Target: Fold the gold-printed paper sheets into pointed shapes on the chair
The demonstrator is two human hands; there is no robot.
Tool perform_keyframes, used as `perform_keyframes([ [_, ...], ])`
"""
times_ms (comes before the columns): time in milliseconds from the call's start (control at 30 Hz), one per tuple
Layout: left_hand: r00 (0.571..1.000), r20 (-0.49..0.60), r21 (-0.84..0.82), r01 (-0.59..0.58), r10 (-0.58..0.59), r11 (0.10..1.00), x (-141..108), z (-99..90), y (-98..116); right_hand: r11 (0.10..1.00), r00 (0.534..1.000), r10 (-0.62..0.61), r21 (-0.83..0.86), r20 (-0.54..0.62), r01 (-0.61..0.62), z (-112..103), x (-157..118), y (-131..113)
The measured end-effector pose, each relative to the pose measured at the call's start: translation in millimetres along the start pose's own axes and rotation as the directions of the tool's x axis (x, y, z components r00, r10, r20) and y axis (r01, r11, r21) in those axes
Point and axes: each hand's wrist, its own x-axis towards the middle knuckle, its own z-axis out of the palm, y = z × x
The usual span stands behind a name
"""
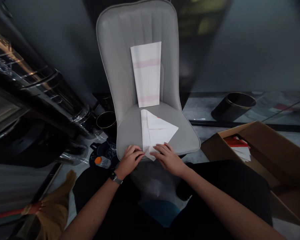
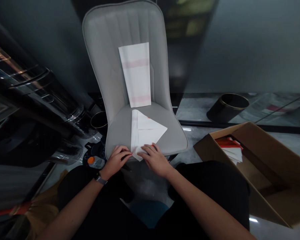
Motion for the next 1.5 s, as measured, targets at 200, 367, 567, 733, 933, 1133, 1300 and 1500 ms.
perform_keyframes([
  [200,1.000,0.018,0.015,0.024,-0.024,1.000,-0.8,-0.9,3.0,0.995,0.997,0.013,0.099,-0.071,-0.006,8.2,-3.8,5.0],
  [367,0.996,0.059,-0.056,0.064,-0.060,0.996,0.2,-3.4,1.0,0.988,0.992,0.017,0.156,-0.125,0.003,12.0,-5.9,7.7],
  [567,0.999,-0.023,-0.065,0.048,-0.049,0.997,-2.2,1.6,3.9,0.993,0.991,-0.016,0.113,-0.132,0.032,15.7,-8.8,8.8],
  [733,0.996,-0.091,-0.005,0.019,-0.019,1.000,-16.1,8.1,9.1,0.998,0.995,-0.045,0.037,-0.093,0.049,14.3,-7.6,5.0],
  [933,0.994,-0.080,-0.062,0.070,-0.075,0.996,-9.6,8.2,2.5,0.999,0.999,-0.043,-0.005,-0.008,0.043,7.5,-2.7,1.0],
  [1133,0.997,-0.060,-0.012,0.037,-0.037,0.999,-12.2,6.4,2.4,0.987,0.990,-0.069,-0.135,0.125,0.086,-6.5,8.4,-7.0],
  [1300,1.000,-0.016,0.129,-0.012,0.015,0.992,-20.0,3.6,7.4,0.972,0.983,-0.089,-0.203,0.158,0.121,-14.8,15.0,-10.9],
  [1500,0.999,-0.001,0.166,-0.039,0.040,0.985,-24.4,0.4,9.4,0.963,0.980,-0.105,-0.227,0.167,0.142,-16.9,18.8,-9.0],
])
